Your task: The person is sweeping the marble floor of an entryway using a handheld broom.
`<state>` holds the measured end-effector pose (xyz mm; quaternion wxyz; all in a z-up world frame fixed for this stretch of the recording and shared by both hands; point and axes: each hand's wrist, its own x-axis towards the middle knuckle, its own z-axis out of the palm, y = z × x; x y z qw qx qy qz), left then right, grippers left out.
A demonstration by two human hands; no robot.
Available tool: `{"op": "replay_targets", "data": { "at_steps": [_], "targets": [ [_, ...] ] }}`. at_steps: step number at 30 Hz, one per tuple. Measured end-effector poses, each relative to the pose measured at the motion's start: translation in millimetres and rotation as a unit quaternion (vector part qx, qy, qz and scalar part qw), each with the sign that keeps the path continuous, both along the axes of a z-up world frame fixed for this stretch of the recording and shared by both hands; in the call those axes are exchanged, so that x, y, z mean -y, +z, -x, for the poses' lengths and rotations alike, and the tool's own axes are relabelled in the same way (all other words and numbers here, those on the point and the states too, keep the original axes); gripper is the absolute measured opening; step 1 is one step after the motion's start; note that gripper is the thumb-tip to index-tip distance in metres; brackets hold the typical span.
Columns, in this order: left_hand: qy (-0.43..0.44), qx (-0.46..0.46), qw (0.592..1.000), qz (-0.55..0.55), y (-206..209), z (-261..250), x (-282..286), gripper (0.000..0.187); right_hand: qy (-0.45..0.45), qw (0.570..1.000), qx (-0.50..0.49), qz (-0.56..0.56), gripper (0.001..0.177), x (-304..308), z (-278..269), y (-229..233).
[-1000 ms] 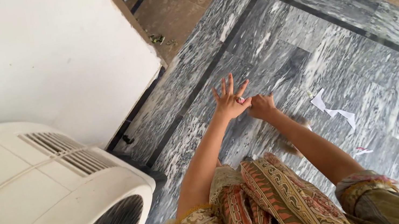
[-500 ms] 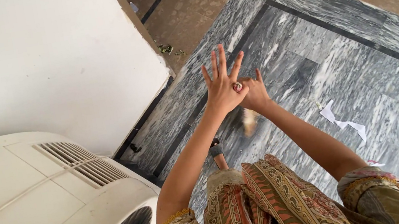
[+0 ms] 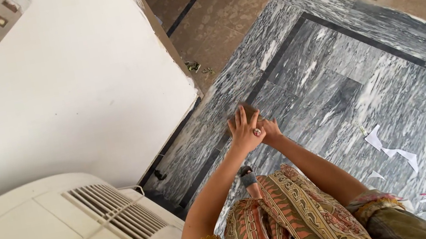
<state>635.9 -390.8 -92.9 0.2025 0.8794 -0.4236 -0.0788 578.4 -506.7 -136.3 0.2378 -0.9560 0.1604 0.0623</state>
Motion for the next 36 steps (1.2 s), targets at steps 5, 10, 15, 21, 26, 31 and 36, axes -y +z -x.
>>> {"op": "replay_targets", "data": {
  "at_steps": [5,10,15,21,26,31,36],
  "targets": [
    [-0.021,-0.043,0.999,0.023,33.1,-22.0,20.0,0.074,-0.016,0.996,0.079,-0.031,0.040,30.7,-7.8,8.3],
    [-0.080,-0.009,0.992,0.096,142.9,-49.8,47.8,0.081,-0.052,0.998,0.043,-0.001,0.031,53.1,-34.3,84.9],
    [-0.133,0.100,0.986,0.017,154.0,-77.3,70.1,0.082,0.006,0.962,0.270,0.048,0.042,75.2,-73.5,14.1],
    [-0.083,0.035,0.995,-0.043,54.1,-89.7,67.6,0.072,-0.029,0.989,0.123,0.082,0.040,78.5,-107.3,-129.6],
    [-0.053,-0.075,0.995,-0.047,-26.8,-76.4,85.7,0.063,-0.056,0.998,0.023,0.016,0.035,91.9,-63.9,-78.9],
    [-0.046,-0.233,0.971,0.010,-10.2,-52.9,140.0,0.060,-0.034,0.994,-0.103,0.016,0.035,137.6,-27.4,25.8],
    [-0.071,-0.115,0.990,0.040,105.9,-45.0,201.3,0.056,-0.054,0.988,0.131,-0.055,0.026,207.5,-22.0,41.8]
  ]
}}
